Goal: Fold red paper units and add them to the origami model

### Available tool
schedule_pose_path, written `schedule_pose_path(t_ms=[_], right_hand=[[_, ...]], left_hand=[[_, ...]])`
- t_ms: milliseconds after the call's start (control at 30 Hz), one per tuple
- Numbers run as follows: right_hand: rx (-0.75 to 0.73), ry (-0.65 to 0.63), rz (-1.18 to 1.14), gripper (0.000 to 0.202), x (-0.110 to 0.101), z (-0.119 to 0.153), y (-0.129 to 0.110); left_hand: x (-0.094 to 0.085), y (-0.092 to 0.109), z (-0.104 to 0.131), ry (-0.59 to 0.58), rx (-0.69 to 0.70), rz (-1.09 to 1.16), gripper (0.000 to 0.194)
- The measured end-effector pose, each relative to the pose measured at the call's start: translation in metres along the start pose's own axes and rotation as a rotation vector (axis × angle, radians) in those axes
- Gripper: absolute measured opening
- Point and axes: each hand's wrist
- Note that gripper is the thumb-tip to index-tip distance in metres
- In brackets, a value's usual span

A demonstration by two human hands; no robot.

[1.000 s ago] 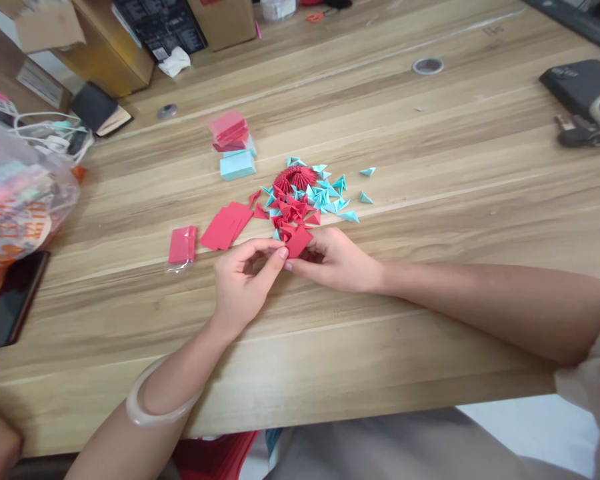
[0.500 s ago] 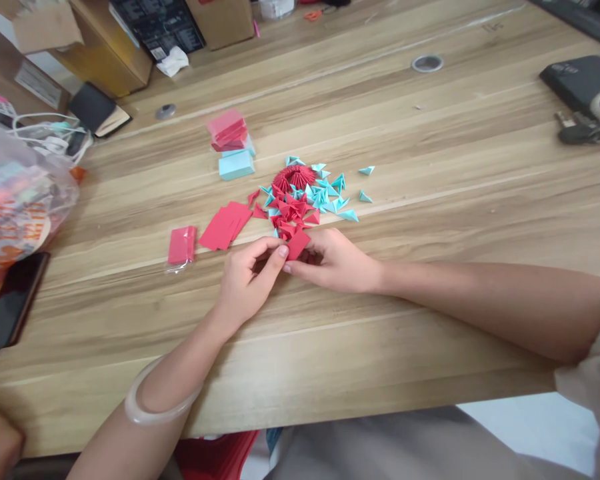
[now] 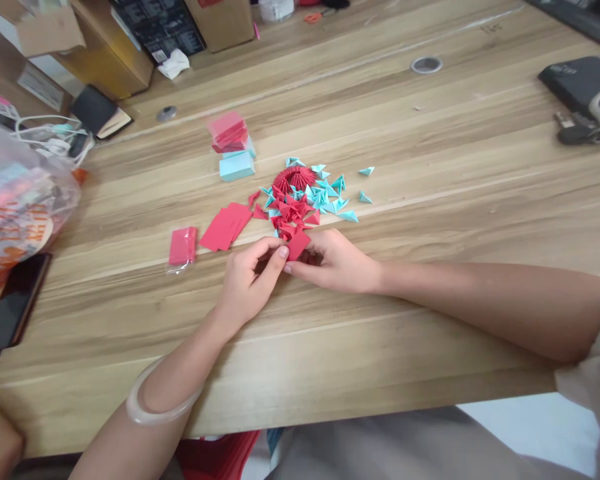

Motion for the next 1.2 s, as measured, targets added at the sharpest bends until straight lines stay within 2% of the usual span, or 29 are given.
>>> schedule_pose_path(t_ms=[1200], right_hand=[[0.006,-0.001,0.012,0.011,-0.0002,0.0005,0.0001]], left_hand=[[-0.0002,0.0007,0.0001,-0.013,-0.002,-0.019,0.018]])
Point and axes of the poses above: each hand's wrist, its own z-axis away from the middle knuckle, its own x-axis out of the palm, y = z × x, and after that the axes turned 6 degrees about y, right-handed
